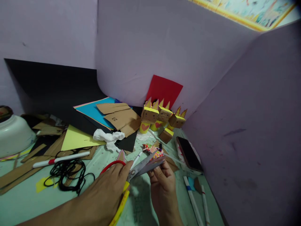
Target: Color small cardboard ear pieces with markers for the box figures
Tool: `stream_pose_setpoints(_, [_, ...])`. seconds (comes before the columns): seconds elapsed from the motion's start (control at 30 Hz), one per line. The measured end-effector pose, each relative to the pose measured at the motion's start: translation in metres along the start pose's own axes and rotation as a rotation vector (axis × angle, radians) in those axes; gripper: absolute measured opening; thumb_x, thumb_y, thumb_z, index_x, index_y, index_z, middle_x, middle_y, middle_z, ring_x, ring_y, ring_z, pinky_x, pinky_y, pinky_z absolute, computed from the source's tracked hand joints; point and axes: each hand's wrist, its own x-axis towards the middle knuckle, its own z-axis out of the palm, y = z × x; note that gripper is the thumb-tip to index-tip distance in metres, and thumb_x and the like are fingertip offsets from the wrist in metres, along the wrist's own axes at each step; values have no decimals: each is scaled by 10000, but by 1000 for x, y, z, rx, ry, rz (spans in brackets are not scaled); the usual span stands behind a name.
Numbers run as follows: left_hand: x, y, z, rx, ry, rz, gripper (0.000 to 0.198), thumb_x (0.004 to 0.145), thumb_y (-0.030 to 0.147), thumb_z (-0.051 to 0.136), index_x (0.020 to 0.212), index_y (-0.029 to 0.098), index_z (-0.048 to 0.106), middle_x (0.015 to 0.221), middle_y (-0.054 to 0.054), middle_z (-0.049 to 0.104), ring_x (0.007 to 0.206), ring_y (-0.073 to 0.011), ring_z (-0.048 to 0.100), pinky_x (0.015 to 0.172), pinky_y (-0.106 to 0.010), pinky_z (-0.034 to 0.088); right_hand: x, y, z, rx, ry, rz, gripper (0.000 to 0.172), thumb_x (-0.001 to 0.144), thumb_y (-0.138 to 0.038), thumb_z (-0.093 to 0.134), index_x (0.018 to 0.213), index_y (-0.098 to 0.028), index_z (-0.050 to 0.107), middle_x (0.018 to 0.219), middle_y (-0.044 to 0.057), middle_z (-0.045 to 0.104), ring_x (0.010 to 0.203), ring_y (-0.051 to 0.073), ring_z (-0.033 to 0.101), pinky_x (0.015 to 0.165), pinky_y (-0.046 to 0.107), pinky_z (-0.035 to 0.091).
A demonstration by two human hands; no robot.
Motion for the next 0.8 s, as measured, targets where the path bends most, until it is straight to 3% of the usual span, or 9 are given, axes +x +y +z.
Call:
stream_pose_setpoints(0.13, [0, -1, -1, 8, -37, -9, 590, 822, 199, 334, 1408, 208, 267, 1413, -135, 375, 1271, -276, 356, 1012, -434, 337, 0, 3, -2, -19, -42, -3, 244, 639, -232, 747, 872, -186, 692, 876, 49, 704, 784, 160, 639, 724, 272, 513])
stream_pose_setpoints(0.27, [-1, -2, -3, 37, -64, 2, 580, 845, 212, 291, 1421, 193, 226, 1445, -144, 317, 1289, -278, 331, 1024, -451, 313, 1, 1, -4, -33, 3, -26, 241, 636, -250, 750, 861, -192, 686, 856, 51, 705, 791, 175, 642, 741, 301, 514])
stream_pose_setpoints(0.47, [-2, -4, 1, -9, -34, 11, 583, 829, 241, 334, 1407, 204, 278, 1435, -142, 342, 1254, -312, 376, 1000, -471, 339, 1, 2, -3, -5, -10, -21, 244, 615, -230, 759, 849, -197, 697, 830, 44, 704, 765, 162, 637, 714, 274, 511])
stream_pose_setpoints(0.6, [-1, -8, 5, -42, 17, 35, 596, 812, 236, 382, 1402, 234, 291, 1433, -97, 361, 1258, -286, 371, 1009, -416, 350, 0, 4, -4, 1, -31, -10, 233, 626, -237, 754, 851, -207, 699, 813, 30, 709, 767, 149, 640, 729, 254, 507])
stream_pose_setpoints(0.8, [0, -9, 5, -18, -5, 27, 616, 802, 219, 384, 1408, 231, 273, 1444, -110, 338, 1254, -279, 383, 1004, -418, 353, -1, 2, -1, -5, -20, -11, 232, 617, -236, 758, 839, -197, 706, 799, 40, 708, 743, 151, 635, 694, 249, 509])
